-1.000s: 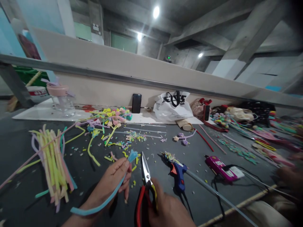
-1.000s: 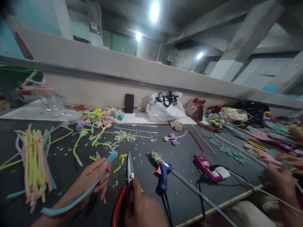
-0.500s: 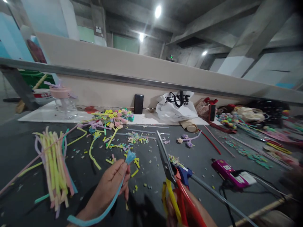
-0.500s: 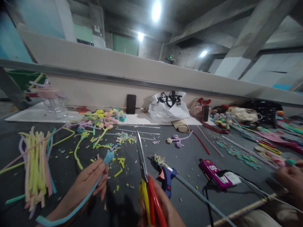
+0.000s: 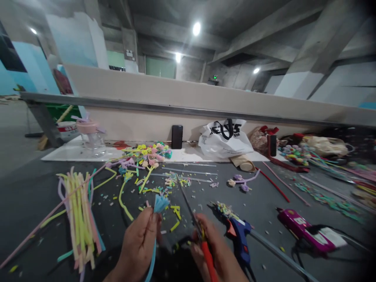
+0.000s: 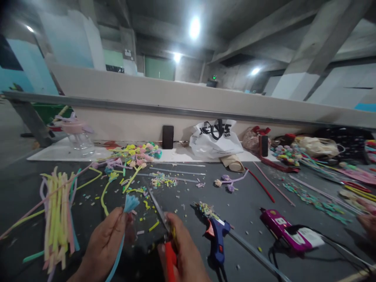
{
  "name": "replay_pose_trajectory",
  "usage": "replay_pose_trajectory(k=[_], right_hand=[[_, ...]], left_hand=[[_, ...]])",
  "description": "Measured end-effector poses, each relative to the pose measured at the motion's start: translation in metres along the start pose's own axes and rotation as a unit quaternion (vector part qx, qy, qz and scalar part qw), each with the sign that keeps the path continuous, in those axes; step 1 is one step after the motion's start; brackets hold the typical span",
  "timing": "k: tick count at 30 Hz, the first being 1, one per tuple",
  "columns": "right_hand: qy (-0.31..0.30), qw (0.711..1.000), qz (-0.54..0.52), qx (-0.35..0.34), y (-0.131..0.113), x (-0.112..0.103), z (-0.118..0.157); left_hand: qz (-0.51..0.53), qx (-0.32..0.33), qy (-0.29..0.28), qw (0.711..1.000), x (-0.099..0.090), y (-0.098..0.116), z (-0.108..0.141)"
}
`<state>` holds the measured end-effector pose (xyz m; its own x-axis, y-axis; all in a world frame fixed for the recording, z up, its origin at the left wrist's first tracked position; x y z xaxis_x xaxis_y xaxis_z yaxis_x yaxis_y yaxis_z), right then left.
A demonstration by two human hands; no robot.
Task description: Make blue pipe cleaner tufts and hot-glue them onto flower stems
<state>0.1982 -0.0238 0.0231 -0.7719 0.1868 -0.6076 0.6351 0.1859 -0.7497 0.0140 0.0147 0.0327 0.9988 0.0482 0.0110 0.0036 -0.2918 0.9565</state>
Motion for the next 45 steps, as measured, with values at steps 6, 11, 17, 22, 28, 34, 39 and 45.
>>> replay_pose_trajectory(k=[6,11,17,22,28,34,39,45], right_hand=[[-0.089,0.995,0.039,0.004,-0.020,0.010,-0.003],[-0.122,0.988,0.090,-0.036,-0.032,0.005,-0.010],[-0.104,0.988,0.107,-0.025,-0.030,0.002,-0.010],[-0.128,0.984,0.120,-0.017,-0.025,0.003,-0.008],[-0.139,0.980,0.140,-0.027,-0.022,0.004,-0.008],[-0.122,0.981,0.144,-0.045,-0.017,0.005,-0.007],[-0.140,0.979,0.141,-0.045,-0.011,0.011,-0.003],[-0.093,0.993,0.055,-0.052,-0.022,-0.003,-0.004]], left_hand=[[-0.008,0.027,0.039,0.999,-0.010,-0.010,-0.002],[-0.022,0.043,0.023,0.999,-0.004,-0.012,-0.001],[-0.026,0.039,-0.004,0.999,-0.001,-0.011,-0.002],[-0.049,0.016,-0.041,0.998,0.003,-0.006,-0.003],[-0.074,0.022,-0.063,0.995,0.006,-0.003,-0.002],[-0.094,0.047,-0.092,0.990,0.009,0.001,-0.003],[-0.138,0.114,-0.101,0.979,0.010,0.007,-0.003],[-0.064,0.025,-0.144,0.987,0.013,-0.002,-0.004]])
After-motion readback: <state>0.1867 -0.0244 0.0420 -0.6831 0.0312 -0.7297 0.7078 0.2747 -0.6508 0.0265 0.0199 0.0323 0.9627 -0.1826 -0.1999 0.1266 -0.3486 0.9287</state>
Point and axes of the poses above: each hand's wrist, its own z-axis away from the middle knuckle, its own x-axis out of the palm, y = z × x, the point moved 7 cm from there along -z, towards the middle knuckle, and after that the axes turned 12 degrees about z, right-handed, at the moved point
